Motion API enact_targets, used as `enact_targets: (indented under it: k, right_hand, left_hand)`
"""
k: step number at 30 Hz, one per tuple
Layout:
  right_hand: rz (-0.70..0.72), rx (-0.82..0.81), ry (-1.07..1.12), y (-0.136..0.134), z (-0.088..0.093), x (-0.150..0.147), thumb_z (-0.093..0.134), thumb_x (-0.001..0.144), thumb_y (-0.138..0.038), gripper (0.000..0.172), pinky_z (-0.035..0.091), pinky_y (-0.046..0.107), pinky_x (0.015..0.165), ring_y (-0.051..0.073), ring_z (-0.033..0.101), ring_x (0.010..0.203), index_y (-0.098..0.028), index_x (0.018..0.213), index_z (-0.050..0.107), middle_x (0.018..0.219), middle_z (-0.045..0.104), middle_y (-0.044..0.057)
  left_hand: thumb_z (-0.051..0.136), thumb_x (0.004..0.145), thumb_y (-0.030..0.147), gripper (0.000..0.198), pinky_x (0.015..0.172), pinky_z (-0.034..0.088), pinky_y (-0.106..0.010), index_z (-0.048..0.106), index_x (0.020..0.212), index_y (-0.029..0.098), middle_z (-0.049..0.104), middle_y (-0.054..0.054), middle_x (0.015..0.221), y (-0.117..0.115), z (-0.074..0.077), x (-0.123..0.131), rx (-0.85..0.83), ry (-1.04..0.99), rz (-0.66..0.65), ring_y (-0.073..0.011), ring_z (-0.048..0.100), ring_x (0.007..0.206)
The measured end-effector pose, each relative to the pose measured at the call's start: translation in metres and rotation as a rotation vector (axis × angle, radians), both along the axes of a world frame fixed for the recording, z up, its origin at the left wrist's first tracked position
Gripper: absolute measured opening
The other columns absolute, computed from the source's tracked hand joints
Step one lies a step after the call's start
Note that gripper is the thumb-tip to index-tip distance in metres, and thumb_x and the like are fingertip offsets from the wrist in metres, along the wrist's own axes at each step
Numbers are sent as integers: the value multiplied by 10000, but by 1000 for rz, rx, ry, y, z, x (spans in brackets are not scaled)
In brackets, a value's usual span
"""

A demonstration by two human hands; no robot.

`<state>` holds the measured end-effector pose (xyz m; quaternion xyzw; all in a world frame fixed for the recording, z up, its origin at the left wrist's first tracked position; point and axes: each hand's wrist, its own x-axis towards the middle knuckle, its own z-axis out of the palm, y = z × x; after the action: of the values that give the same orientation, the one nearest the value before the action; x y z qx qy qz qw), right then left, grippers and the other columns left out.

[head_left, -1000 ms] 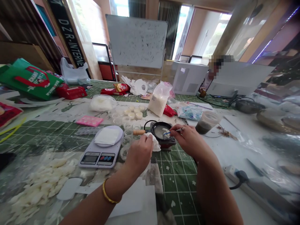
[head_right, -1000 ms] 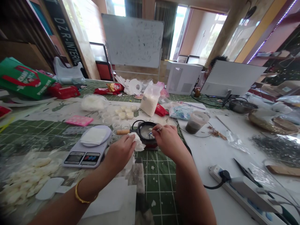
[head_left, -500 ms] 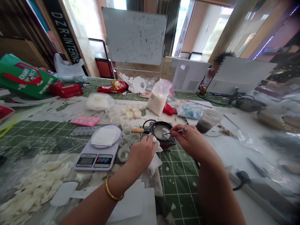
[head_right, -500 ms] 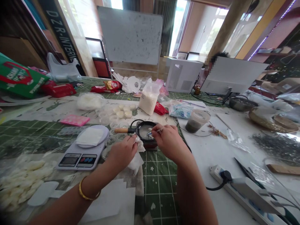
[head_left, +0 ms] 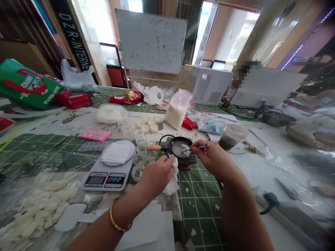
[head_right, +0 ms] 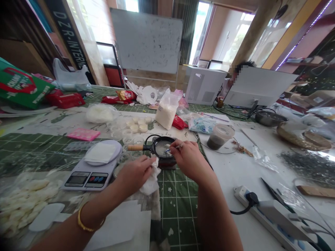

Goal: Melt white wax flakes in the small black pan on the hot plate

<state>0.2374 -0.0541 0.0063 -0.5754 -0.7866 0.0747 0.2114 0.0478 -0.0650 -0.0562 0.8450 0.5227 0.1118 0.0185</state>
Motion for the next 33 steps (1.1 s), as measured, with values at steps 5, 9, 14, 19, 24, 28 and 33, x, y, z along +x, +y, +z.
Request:
enact_targets:
  k: [5,9,14,19,24,28,33]
  right_hand:
    - [7,-8,-13,0,1,1,384,834,-315,213,324,309,780,157,547,798,-231,843,579,786,636,-3]
    - [7,-22,-12,2,0,2,390,831,-318,203,325,306,780,163,546,818,-229,851,571,782,633,-3]
    - [3,-14,-18,3,-2,2,393,829,-309,189,319,318,789,166,546,824,-228,842,563,786,636,-3]
    - [5,-18,-4,3,-1,2,388,827,-310,200,331,311,774,171,552,829,-224,853,567,805,643,6]
    - [-7,12,5,1,1,0,376,833,-329,230,333,328,779,182,554,805,-225,852,581,787,641,17]
    - [3,7,32,0,1,-1,384,829,-360,255,347,323,763,185,554,810,-227,851,600,791,639,22]
    - [-49,50,19,4,0,2,396,828,-338,240,345,331,762,186,560,808,-220,852,604,800,651,19]
  left_hand:
    - [302,851,224,409,513,435,-256,393,1243,148,564,-89,870,-18,-14,24,73,109,-7,-164,563,630]
    - [309,845,217,411,479,440,-260,400,1237,133,561,-100,867,-14,-19,36,85,109,8,-170,566,611]
    - [342,827,236,370,492,449,-279,462,1174,189,563,-71,834,-6,-13,35,57,69,-14,-178,569,602]
    - [378,795,189,379,521,438,-247,470,1161,221,575,-55,829,-23,0,24,-92,47,-84,-165,575,637]
    - [469,721,151,221,502,410,-227,639,819,253,615,-28,733,-50,8,14,-406,102,-534,-154,582,601]
    - [512,631,102,273,533,427,-239,658,816,241,658,-29,721,-58,-8,13,-521,175,-617,-179,608,653]
    - [562,643,298,280,488,417,-272,636,908,244,653,-52,776,-64,6,-8,-526,166,-576,-214,598,629]
